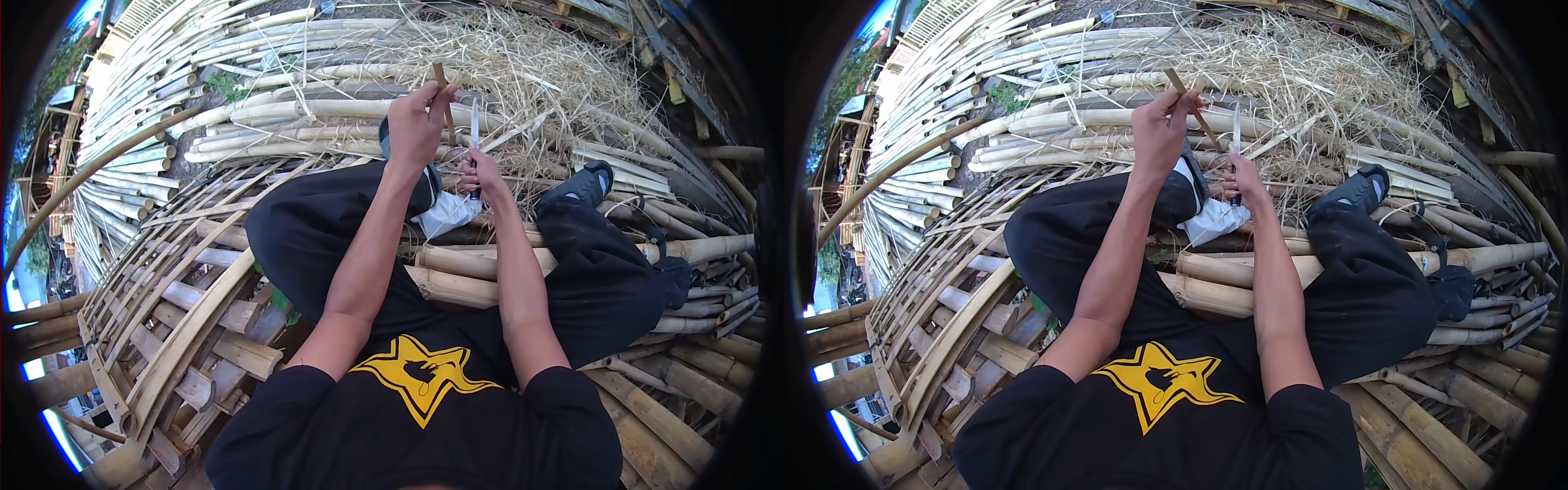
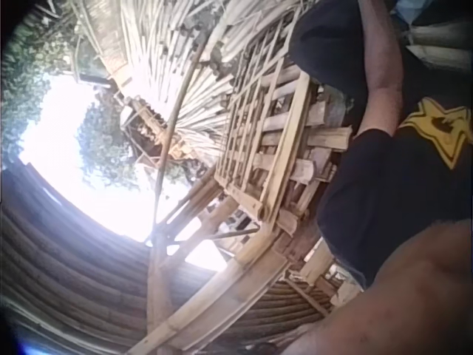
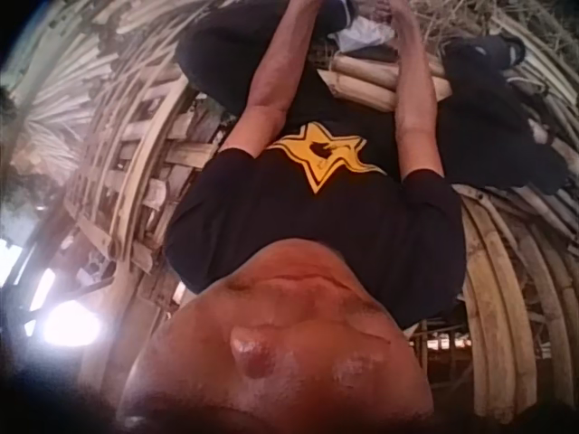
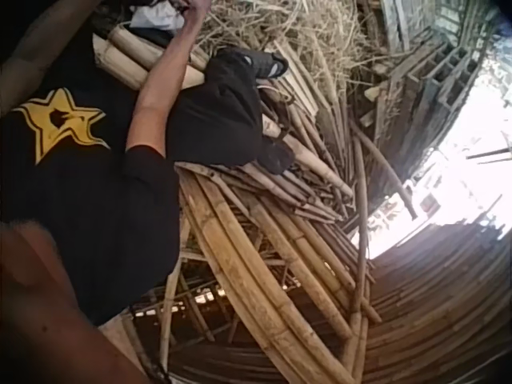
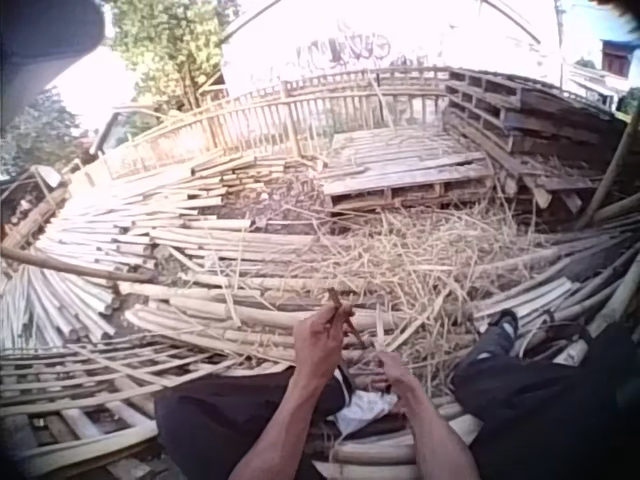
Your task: The person whittles and scrapes a thin bamboo stick using a knife, then splits and trims a shorter bamboo piece by hand and with the knife.
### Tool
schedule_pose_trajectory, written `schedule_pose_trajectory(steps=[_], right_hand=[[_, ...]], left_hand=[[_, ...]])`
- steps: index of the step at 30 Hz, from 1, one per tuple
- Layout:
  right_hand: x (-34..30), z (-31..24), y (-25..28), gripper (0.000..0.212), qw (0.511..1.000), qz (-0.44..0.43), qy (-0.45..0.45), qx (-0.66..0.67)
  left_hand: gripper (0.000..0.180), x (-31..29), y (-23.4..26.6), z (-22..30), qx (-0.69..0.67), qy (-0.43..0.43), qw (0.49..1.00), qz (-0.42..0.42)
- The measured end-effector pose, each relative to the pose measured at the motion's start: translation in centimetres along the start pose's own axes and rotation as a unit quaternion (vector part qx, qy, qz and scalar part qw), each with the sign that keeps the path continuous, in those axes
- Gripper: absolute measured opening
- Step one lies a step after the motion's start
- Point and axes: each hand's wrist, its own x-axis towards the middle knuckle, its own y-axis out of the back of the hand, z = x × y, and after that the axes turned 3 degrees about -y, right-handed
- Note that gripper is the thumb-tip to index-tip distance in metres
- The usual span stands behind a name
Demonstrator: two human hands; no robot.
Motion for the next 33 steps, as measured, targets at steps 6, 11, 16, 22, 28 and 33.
schedule_pose_trajectory(steps=[6,11,16,22,28,33], right_hand=[[-2.2,-3.9,-2.2,0.036,0.972,0.183,0.135,-0.054],[-3.2,-5.9,-3.1,0.037,0.96,0.196,0.192,-0.057],[-3.8,-6.8,-2.8,0.042,0.956,0.195,0.217,-0.034],[-4.6,-8.5,-3.5,0.04,0.949,0.226,0.22,0.0],[-3.5,-7.6,-3.5,0.03,0.928,0.273,0.229,-0.109],[-2.8,-6.0,-3.4,0.023,0.907,0.277,0.261,-0.179]], left_hand=[[0.015,-0.7,-0.4,0.0,0.055,-0.065,0.996,0.001],[0.013,-1.4,0.3,0.8,0.103,-0.066,0.992,-0.031],[0.008,-2.2,0.0,1.5,0.095,-0.096,0.991,0.015],[0.018,2.5,4.0,6.6,0.01,-0.064,0.992,0.108],[0.023,1.3,2.6,2.6,-0.042,0.002,0.991,0.127],[0.02,0.6,1.6,0.9,-0.011,0.002,0.993,0.119]])
